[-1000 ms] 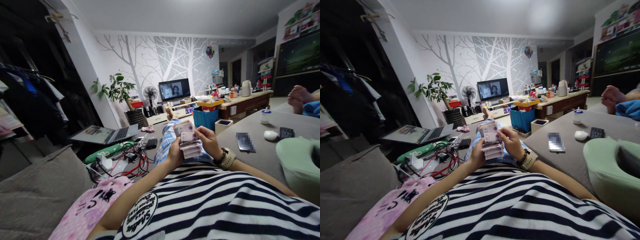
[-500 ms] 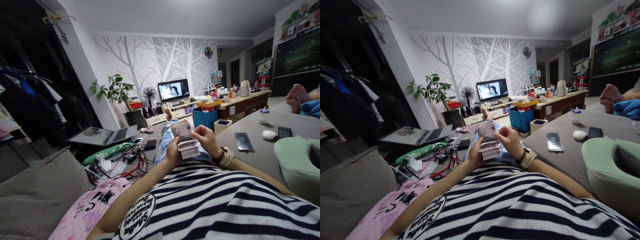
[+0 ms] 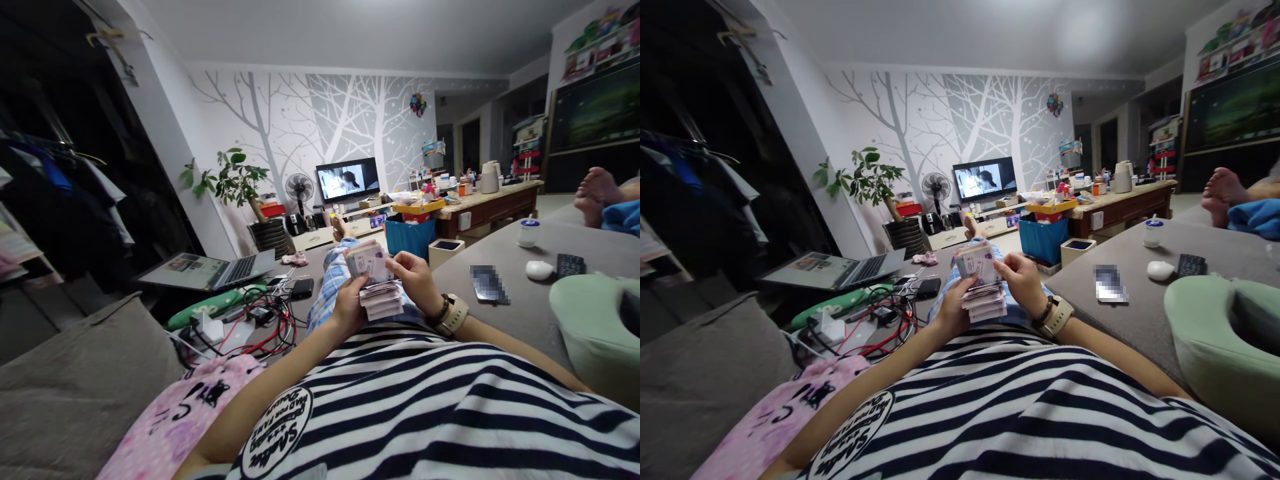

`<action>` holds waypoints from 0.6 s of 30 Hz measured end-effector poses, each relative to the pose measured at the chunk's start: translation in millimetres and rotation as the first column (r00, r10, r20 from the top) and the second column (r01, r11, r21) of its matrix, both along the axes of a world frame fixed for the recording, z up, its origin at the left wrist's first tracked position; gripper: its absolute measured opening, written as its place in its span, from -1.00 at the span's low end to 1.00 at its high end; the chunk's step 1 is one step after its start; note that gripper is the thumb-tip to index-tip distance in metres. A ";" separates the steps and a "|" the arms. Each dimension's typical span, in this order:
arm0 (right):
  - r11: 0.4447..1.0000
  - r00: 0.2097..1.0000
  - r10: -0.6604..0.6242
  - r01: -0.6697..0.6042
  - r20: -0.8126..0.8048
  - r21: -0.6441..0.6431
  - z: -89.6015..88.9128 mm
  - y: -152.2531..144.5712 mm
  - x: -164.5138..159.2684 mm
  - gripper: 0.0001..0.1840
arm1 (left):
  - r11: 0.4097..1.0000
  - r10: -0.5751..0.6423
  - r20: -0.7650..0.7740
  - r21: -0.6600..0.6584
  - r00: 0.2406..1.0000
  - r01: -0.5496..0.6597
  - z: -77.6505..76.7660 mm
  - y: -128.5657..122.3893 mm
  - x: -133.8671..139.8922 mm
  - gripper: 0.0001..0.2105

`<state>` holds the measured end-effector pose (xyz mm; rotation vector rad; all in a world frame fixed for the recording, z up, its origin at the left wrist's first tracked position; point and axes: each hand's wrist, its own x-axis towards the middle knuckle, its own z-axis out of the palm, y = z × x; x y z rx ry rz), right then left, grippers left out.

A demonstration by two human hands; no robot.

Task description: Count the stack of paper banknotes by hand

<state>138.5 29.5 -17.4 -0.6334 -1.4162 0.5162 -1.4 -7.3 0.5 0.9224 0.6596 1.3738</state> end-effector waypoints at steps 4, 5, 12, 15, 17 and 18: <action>1.000 1.000 -0.022 0.022 0.006 0.000 -0.3 0.0 0.2 -0.60 | 1.000 0.011 0.015 -0.016 1.000 -0.011 0.6 -1.2 0.6 -0.93; 1.000 1.000 -0.026 0.026 0.008 0.002 -0.3 -0.1 0.2 -0.60 | 1.000 0.007 0.019 -0.023 1.000 -0.007 0.4 -0.8 0.8 -0.92; 1.000 1.000 -0.013 0.013 -0.009 -0.002 -1.0 -0.2 -0.5 -0.63 | 0.992 -0.090 0.064 -0.087 0.994 0.096 1.0 0.2 2.6 -0.74; 1.000 1.000 -0.011 0.011 -0.011 -0.001 -1.3 0.0 -0.8 -0.64 | 0.987 -0.118 0.084 -0.095 0.989 0.126 2.4 -0.8 3.7 -0.69; 1.000 1.000 -0.017 0.017 -0.010 0.004 -1.4 0.1 -1.1 -0.65 | 0.987 -0.124 0.089 -0.093 0.988 0.132 2.9 -1.3 4.2 -0.68; 1.000 1.000 -0.016 0.016 -0.012 0.007 -1.5 0.1 -1.2 -0.65 | 0.987 -0.125 0.087 -0.093 0.988 0.133 3.0 -1.4 4.4 -0.68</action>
